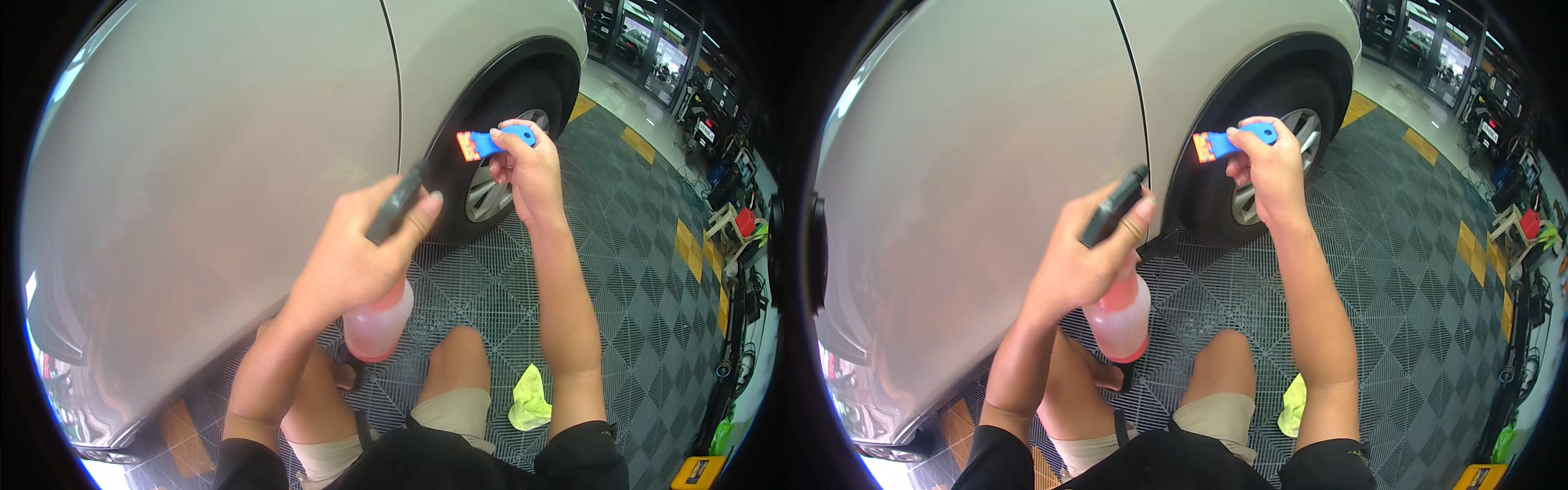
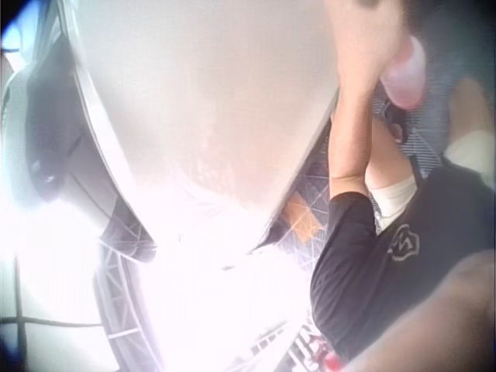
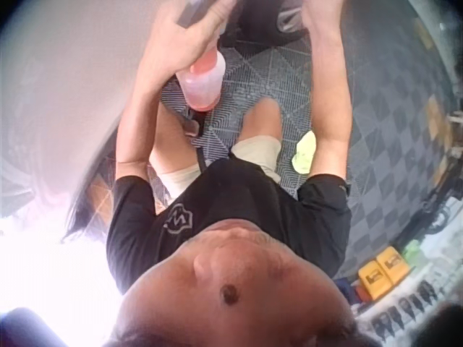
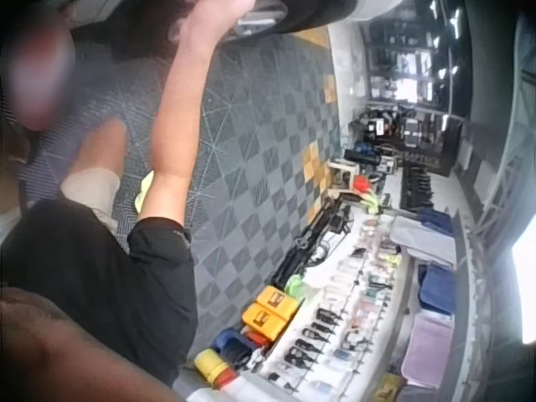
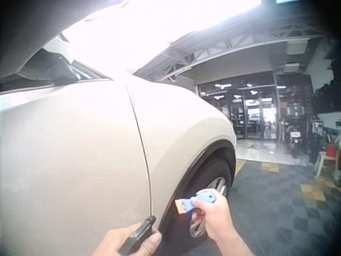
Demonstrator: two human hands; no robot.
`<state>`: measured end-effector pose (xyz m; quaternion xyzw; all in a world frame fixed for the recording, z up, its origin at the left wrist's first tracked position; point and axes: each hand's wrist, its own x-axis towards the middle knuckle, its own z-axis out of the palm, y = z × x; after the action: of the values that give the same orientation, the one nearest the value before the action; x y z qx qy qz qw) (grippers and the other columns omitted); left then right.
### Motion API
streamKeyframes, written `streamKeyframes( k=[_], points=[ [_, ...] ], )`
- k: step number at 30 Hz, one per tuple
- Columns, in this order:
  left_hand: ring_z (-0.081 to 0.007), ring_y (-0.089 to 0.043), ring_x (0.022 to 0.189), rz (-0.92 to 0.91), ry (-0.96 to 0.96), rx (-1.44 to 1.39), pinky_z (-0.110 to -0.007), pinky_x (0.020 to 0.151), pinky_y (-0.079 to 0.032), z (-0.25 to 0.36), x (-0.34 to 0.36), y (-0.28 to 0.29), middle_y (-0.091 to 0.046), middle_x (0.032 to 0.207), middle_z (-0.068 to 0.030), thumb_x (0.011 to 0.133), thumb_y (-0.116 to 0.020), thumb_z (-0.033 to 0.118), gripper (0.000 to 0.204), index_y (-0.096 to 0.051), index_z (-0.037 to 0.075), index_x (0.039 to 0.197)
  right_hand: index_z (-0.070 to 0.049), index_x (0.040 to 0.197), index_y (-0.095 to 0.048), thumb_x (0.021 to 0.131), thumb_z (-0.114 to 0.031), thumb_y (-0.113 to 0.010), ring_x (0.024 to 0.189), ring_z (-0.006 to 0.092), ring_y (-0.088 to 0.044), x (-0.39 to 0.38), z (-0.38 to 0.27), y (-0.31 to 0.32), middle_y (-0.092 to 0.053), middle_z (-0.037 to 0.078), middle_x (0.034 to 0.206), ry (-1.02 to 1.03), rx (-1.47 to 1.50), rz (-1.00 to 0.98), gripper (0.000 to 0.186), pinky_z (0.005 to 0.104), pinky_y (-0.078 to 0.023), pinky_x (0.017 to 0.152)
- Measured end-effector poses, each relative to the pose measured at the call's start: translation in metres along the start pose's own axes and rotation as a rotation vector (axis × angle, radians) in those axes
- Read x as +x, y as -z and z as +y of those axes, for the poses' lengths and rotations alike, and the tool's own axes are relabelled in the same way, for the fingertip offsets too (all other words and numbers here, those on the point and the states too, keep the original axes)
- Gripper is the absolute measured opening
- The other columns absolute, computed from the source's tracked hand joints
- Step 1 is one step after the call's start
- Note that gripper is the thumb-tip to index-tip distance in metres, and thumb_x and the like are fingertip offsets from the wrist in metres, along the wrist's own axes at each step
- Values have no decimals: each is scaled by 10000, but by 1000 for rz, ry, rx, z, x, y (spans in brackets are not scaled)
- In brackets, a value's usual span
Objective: The person cleans the exterior of a white car in a garage. They spray a liquid onto the car's side panels and use a blue plastic scraper to remove contaminants, followed by wiping the area with a yellow microfiber cloth. The person works on the front fender and door area, kneeling to reach lower sections.
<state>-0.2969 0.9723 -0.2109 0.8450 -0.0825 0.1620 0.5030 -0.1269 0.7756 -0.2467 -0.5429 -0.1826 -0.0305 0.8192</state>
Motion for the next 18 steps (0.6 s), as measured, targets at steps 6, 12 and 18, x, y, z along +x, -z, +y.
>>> streamKeyframes(
  k=[6,12,18],
  points=[
    [-164,-540,626,-20,158,76,-381,617,-477,-16,7,-1,-585,662,-93,1059,-647,360,393,-660,-14,940,-39,1059,-656,984,-114,-725,559,89,-622,-7,9,11,-677,32,805,-40,-220,-27,126,226,-434,473],
    [-154,-567,637,166,114,187,-354,633,-507,11,48,24,-609,682,-58,1040,-636,495,521,-673,0,883,-30,1047,-679,988,-132,-725,566,80,-619,-19,5,13,-671,23,803,-36,-231,-63,127,220,-427,480],
    [-174,-626,678,54,316,471,-387,690,-549,-27,76,27,-657,727,-72,1020,-626,583,599,-661,12,840,-40,1052,-689,990,-155,-733,581,87,-625,-22,6,22,-688,26,824,-123,-245,-59,138,223,-436,493]
  ],
)
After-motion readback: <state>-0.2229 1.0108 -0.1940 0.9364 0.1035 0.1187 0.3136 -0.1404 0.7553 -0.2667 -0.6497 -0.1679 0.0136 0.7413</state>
